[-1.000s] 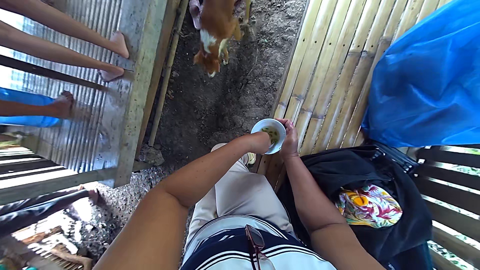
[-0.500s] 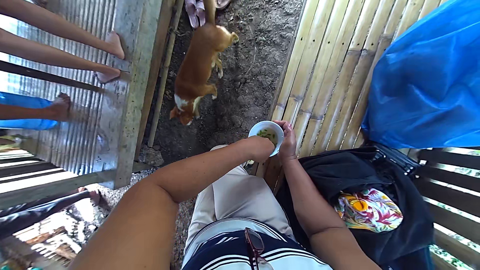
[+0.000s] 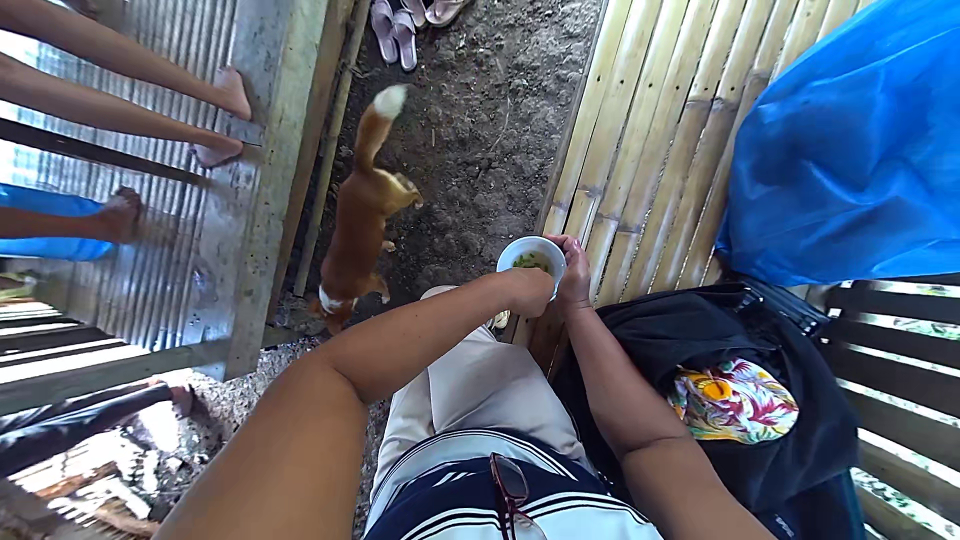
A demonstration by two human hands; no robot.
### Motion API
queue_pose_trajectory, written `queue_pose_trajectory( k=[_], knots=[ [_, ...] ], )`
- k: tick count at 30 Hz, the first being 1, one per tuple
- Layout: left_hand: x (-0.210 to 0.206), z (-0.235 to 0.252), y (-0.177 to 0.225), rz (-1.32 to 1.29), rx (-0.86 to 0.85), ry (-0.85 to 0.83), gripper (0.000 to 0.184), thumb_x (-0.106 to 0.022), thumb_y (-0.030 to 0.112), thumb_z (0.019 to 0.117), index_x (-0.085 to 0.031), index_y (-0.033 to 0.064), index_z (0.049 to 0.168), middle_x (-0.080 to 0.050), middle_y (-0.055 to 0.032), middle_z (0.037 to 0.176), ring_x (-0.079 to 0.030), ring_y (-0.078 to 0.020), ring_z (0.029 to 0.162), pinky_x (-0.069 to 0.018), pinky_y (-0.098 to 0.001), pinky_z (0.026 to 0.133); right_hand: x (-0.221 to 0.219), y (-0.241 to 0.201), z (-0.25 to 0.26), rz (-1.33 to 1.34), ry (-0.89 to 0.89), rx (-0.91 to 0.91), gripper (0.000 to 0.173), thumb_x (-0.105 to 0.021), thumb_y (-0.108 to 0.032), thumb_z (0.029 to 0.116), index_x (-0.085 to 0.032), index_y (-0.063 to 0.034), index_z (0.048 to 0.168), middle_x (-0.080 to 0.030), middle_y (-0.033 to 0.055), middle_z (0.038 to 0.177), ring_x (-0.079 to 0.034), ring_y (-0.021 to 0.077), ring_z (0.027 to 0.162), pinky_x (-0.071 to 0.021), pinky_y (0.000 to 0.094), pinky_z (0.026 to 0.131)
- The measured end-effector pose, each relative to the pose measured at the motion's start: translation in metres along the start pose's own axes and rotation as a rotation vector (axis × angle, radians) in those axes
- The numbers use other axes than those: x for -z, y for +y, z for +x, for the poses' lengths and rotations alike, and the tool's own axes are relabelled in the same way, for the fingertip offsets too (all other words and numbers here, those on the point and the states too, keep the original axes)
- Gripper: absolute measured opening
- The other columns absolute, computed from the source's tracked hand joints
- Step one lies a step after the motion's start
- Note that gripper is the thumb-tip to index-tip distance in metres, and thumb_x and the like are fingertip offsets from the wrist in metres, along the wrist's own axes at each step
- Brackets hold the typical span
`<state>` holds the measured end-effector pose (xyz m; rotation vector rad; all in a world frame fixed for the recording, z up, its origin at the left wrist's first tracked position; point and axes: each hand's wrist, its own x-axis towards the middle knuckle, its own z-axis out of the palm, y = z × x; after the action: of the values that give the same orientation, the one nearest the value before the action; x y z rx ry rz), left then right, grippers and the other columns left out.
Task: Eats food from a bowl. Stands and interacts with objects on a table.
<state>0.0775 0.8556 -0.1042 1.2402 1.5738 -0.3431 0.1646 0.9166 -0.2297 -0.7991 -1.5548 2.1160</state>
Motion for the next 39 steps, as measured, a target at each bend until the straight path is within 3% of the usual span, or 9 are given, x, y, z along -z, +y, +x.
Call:
queue_pose_trajectory(
  k=[5, 9, 14, 22, 27, 30, 34, 39],
  knots=[
    [-0.007, 0.001, 0.005, -0.121, 0.041, 0.08, 0.011, -0.062, 0.006, 0.0938, -0.064, -0.0023, 0.086, -0.065, -0.0184, 0.089, -0.066, -0.0346, 0.087, -0.0539, -0.0564, 0.075, 0.0, 0.002, 0.0, 0.003, 0.0, 0.004, 0.062, -0.012, -0.028, 0.1069, -0.064, 0.0049, 0.119, -0.069, 0.0166, 0.117, -0.065, 0.0185, 0.112, -0.0511, 0.037, 0.101],
    [-0.018, -0.007, 0.022, 0.009, 0.109, 0.156, 0.014, -0.064, 0.009, 0.0937, -0.069, 0.0022, 0.105, -0.07, -0.0178, 0.103, -0.069, -0.0372, 0.099, -0.0557, -0.0609, 0.079, 0.0, -0.001, 0.0, 0.017, -0.016, -0.005, 0.061, -0.013, -0.029, 0.1072, -0.062, 0.0036, 0.119, -0.068, 0.0153, 0.117, -0.064, 0.0165, 0.111, -0.0512, 0.0362, 0.1],
    [-0.033, -0.027, 0.035, 0.166, 0.151, 0.174, 0.014, -0.063, 0.009, 0.098, -0.071, 0.0003, 0.106, -0.07, -0.0186, 0.108, -0.068, -0.0389, 0.101, -0.0545, -0.0616, 0.078, 0.002, -0.008, -0.004, -0.043, -0.054, -0.015, 0.066, -0.007, -0.033, 0.1074, -0.061, 0.0027, 0.121, -0.069, 0.015, 0.116, -0.065, 0.0175, 0.108, -0.0528, 0.038, 0.097],
    [-0.074, -0.062, 0.024, -0.115, 0.337, 0.365, 0.02, -0.058, 0.006, 0.0987, -0.069, -0.0035, 0.113, -0.07, -0.0231, 0.114, -0.068, -0.0429, 0.105, -0.0541, -0.0627, 0.079, -0.003, -0.024, -0.021, -0.127, -0.085, -0.082, 0.066, -0.005, -0.03, 0.1088, -0.06, 0.0026, 0.123, -0.068, 0.0163, 0.117, -0.065, 0.0208, 0.108, -0.0525, 0.0425, 0.096],
    [-0.104, -0.08, 0.028, -0.25, 0.344, 0.432, 0.026, -0.054, 0.002, 0.0984, -0.064, -0.0076, 0.121, -0.065, -0.0275, 0.126, -0.064, -0.0465, 0.113, -0.0528, -0.0649, 0.088, -0.006, -0.027, -0.031, -0.209, -0.087, -0.073, 0.057, -0.015, -0.026, 0.1087, -0.062, 0.0053, 0.119, -0.069, 0.0168, 0.111, -0.066, 0.0203, 0.104, -0.0548, 0.0411, 0.094],
    [-0.122, -0.085, 0.031, -0.3, 0.328, 0.529, 0.028, -0.058, 0.005, 0.0974, -0.064, -0.0072, 0.122, -0.063, -0.0271, 0.129, -0.064, -0.0465, 0.113, -0.053, -0.0639, 0.088, -0.011, -0.037, -0.04, -0.322, -0.056, -0.065, 0.053, -0.024, -0.025, 0.1108, -0.064, 0.0079, 0.12, -0.069, 0.0189, 0.115, -0.066, 0.0205, 0.106, -0.0536, 0.0403, 0.097],
    [-0.139, -0.09, 0.037, -0.329, 0.254, 0.568, 0.031, -0.055, -0.001, 0.0976, -0.062, -0.0067, 0.127, -0.06, -0.0269, 0.134, -0.062, -0.0464, 0.118, -0.0532, -0.0627, 0.09, -0.012, -0.049, -0.056, -0.442, -0.001, -0.092, 0.039, -0.04, -0.016, 0.1089, -0.061, 0.0111, 0.127, -0.064, 0.027, 0.126, -0.062, 0.0284, 0.116, -0.0478, 0.0452, 0.104],
    [-0.159, -0.09, 0.032, -0.389, 0.142, 0.69, 0.035, -0.058, 0.003, 0.0981, -0.06, -0.0022, 0.133, -0.059, -0.0257, 0.137, -0.061, -0.0458, 0.121, -0.0526, -0.0645, 0.094, -0.007, -0.048, -0.066, -0.466, 0.031, -0.074, 0.034, -0.044, -0.012, 0.1079, -0.06, 0.0116, 0.125, -0.064, 0.0276, 0.122, -0.063, 0.0285, 0.11, -0.0488, 0.0468, 0.101]
  ],
)
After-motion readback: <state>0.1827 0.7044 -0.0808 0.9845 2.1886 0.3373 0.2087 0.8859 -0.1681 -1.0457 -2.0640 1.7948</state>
